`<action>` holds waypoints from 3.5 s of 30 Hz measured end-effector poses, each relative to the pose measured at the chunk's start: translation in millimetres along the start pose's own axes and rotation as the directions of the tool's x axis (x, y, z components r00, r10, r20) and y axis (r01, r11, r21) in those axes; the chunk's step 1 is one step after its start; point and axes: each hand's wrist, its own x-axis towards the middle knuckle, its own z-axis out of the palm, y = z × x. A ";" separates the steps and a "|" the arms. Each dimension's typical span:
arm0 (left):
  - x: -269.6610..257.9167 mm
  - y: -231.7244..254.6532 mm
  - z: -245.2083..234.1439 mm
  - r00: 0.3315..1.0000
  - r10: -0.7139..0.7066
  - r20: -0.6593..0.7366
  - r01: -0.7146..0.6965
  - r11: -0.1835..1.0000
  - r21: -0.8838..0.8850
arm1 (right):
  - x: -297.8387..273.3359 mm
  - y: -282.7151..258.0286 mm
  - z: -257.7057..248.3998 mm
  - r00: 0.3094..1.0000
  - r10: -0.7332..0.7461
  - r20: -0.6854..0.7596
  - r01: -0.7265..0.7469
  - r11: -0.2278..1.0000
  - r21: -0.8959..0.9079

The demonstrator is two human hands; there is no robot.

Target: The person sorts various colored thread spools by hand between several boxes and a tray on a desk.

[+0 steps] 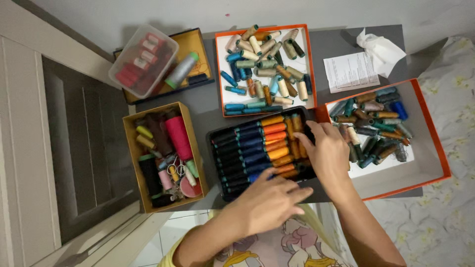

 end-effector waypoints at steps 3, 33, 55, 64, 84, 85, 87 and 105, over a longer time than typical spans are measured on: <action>-9.0 -12.2 -14.6 0.991 -0.088 -0.097 0.096 0.992 0.077 | 0.9 -0.2 -3.5 0.998 -0.045 0.043 0.044 0.999 0.026; 70.3 -260.5 -74.7 0.730 -0.352 -0.586 0.581 0.772 0.260 | 190.5 6.4 176.0 0.835 -0.124 0.536 0.130 0.991 0.028; 69.4 -274.8 -63.7 0.609 -0.506 -0.611 0.332 0.862 -0.383 | 196.0 37.3 166.3 0.632 -0.123 0.765 -0.403 0.791 0.461; 59.8 -260.5 -79.6 0.675 -0.610 -0.415 0.193 0.688 -0.699 | 189.3 -16.9 121.0 0.713 -0.363 0.599 -0.020 0.844 0.536; -13.8 -280.0 -85.0 0.319 -0.622 -0.715 0.212 0.782 -0.586 | 213.5 98.0 128.5 0.982 -0.079 0.169 0.081 0.997 -0.007; -17.7 -273.8 -89.3 0.309 -0.630 -0.712 0.257 0.777 -0.575 | 208.9 90.1 119.2 0.987 -0.141 0.075 0.146 0.987 -0.068; -23.3 -261.5 -95.9 0.289 -0.646 -0.706 0.348 0.758 -0.551 | 199.8 71.6 104.3 0.955 -0.279 -0.099 0.255 0.946 -0.202; -20.1 -200.0 -94.5 0.410 -0.595 -0.692 0.166 0.794 -0.585 | 192.7 13.7 129.9 0.239 -0.805 0.543 0.889 0.407 0.212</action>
